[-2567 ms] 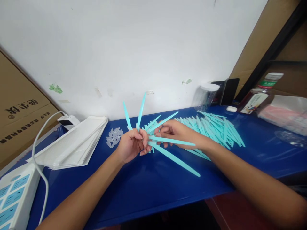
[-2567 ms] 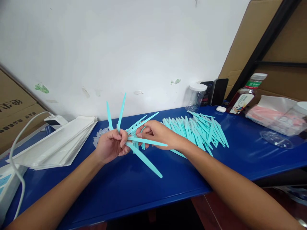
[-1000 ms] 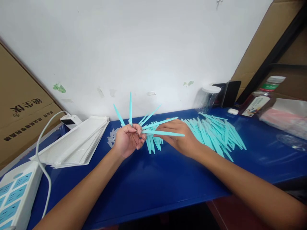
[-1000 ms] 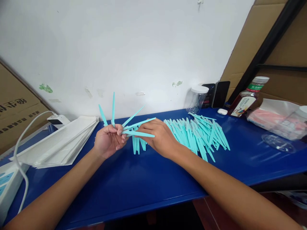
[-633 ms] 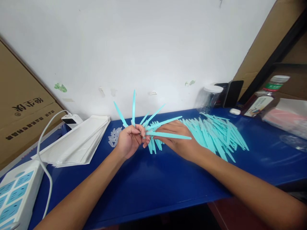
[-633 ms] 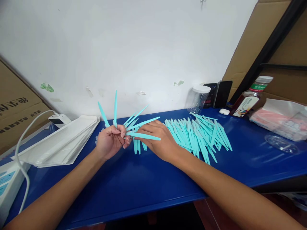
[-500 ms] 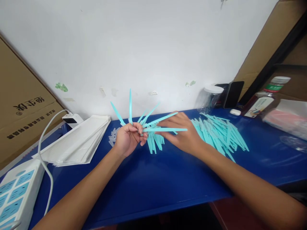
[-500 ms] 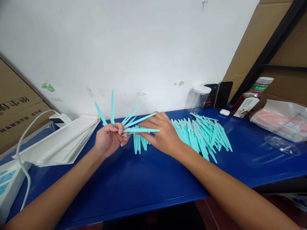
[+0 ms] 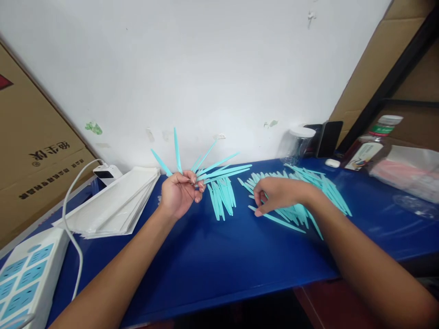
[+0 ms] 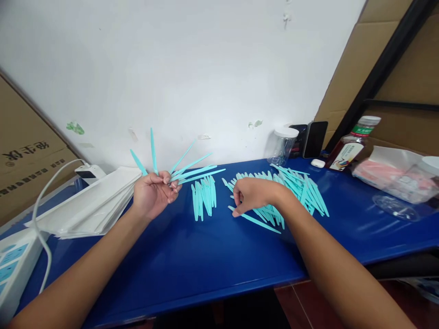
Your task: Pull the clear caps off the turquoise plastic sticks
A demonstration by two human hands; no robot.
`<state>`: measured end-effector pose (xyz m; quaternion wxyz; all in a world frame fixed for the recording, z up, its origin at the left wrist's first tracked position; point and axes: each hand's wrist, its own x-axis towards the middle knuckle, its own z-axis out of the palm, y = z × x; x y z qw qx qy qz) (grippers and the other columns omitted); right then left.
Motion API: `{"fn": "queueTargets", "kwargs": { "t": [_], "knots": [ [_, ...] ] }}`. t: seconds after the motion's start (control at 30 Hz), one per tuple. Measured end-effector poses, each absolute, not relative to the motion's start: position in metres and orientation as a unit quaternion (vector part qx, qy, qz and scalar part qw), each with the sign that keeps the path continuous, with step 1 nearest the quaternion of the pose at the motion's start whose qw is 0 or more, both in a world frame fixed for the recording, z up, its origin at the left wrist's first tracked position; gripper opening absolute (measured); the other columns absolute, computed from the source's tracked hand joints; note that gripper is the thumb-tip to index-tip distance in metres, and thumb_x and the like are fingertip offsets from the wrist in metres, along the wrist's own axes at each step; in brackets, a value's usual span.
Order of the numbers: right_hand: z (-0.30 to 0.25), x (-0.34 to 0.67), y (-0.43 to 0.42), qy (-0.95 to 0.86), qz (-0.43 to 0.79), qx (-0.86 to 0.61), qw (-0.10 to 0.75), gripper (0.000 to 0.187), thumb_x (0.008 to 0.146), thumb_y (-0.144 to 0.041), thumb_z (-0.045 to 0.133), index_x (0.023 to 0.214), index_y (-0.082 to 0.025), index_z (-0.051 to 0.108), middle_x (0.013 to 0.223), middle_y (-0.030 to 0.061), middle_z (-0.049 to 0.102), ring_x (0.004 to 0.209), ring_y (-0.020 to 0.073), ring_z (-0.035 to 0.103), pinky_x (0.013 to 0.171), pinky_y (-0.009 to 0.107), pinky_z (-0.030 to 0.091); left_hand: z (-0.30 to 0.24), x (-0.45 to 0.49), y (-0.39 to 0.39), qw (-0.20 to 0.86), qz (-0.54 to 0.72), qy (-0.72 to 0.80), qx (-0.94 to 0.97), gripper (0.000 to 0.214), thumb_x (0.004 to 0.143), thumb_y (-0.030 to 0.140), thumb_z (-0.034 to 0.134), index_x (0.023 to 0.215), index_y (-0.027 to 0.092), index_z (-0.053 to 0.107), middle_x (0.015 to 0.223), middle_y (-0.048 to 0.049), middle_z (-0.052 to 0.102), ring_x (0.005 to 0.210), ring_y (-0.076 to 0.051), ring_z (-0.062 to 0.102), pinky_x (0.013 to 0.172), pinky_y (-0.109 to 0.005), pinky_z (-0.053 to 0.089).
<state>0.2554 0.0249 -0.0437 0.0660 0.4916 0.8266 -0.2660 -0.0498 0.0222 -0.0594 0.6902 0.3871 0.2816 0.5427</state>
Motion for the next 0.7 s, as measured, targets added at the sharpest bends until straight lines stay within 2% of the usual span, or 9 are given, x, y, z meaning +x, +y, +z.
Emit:
{"fn": "queueTargets", "kwargs": {
  "t": [0.1,0.2,0.33,0.43,0.57,0.7],
  "knots": [
    [-0.046,0.25,0.019,0.823,-0.284,0.479,0.111,0.028,0.078,-0.046,0.08,0.084,-0.019,0.075,0.086,0.0064,0.073,0.073,0.0211,0.064,0.057,0.03,0.039,-0.059,-0.047,0.021,0.697,0.535,0.279,0.387,0.014,0.065,0.018,0.051,0.055,0.015,0.062,0.058,-0.0111,0.057,0.057,-0.023,0.059,0.035,-0.026,0.043],
    [-0.048,0.244,0.016,0.837,-0.296,0.454,0.077,0.023,0.085,-0.041,0.074,0.084,-0.019,0.07,0.082,0.0057,0.073,0.07,0.0192,0.062,0.058,0.029,0.04,-0.059,-0.046,0.02,0.704,0.529,0.281,0.38,0.013,0.064,0.019,0.052,0.056,0.015,0.061,0.058,-0.0113,0.057,0.058,-0.024,0.06,0.033,-0.026,0.043],
    [-0.047,0.235,0.014,0.847,-0.32,0.413,-0.102,0.024,0.095,-0.042,0.066,0.09,-0.019,0.061,0.084,0.0071,0.075,0.072,0.0197,0.067,0.062,0.029,0.045,-0.06,-0.045,0.019,0.719,0.522,0.285,0.36,0.01,0.064,0.018,0.053,0.056,0.016,0.059,0.059,-0.0105,0.057,0.057,-0.023,0.06,0.031,-0.025,0.042],
    [-0.049,0.223,0.009,0.829,-0.353,0.372,-0.222,0.027,0.1,-0.046,0.063,0.098,-0.019,0.061,0.077,0.0038,0.073,0.066,0.0185,0.069,0.062,0.028,0.048,-0.059,-0.043,0.017,0.731,0.516,0.284,0.344,0.01,0.065,0.017,0.053,0.056,0.016,0.058,0.059,-0.0098,0.057,0.056,-0.022,0.06,0.03,-0.023,0.041],
    [-0.061,0.201,0.001,0.819,-0.339,0.339,-0.316,0.029,0.098,-0.046,0.068,0.093,-0.018,0.069,0.077,0.0022,0.072,0.061,0.0149,0.066,0.062,0.027,0.049,-0.055,-0.037,0.01,0.747,0.508,0.281,0.325,0.009,0.064,0.017,0.053,0.055,0.016,0.056,0.058,-0.0091,0.057,0.055,-0.022,0.06,0.028,-0.023,0.04],
    [-0.079,0.184,-0.003,0.811,-0.273,0.329,-0.399,0.022,0.096,-0.041,0.074,0.093,-0.019,0.077,0.085,0.0028,0.076,0.072,0.0156,0.065,0.068,0.028,0.05,-0.054,-0.03,0.003,0.763,0.492,0.276,0.315,0.01,0.064,0.016,0.052,0.055,0.016,0.055,0.057,-0.0085,0.056,0.052,-0.021,0.059,0.027,-0.022,0.038]
  ]
}}
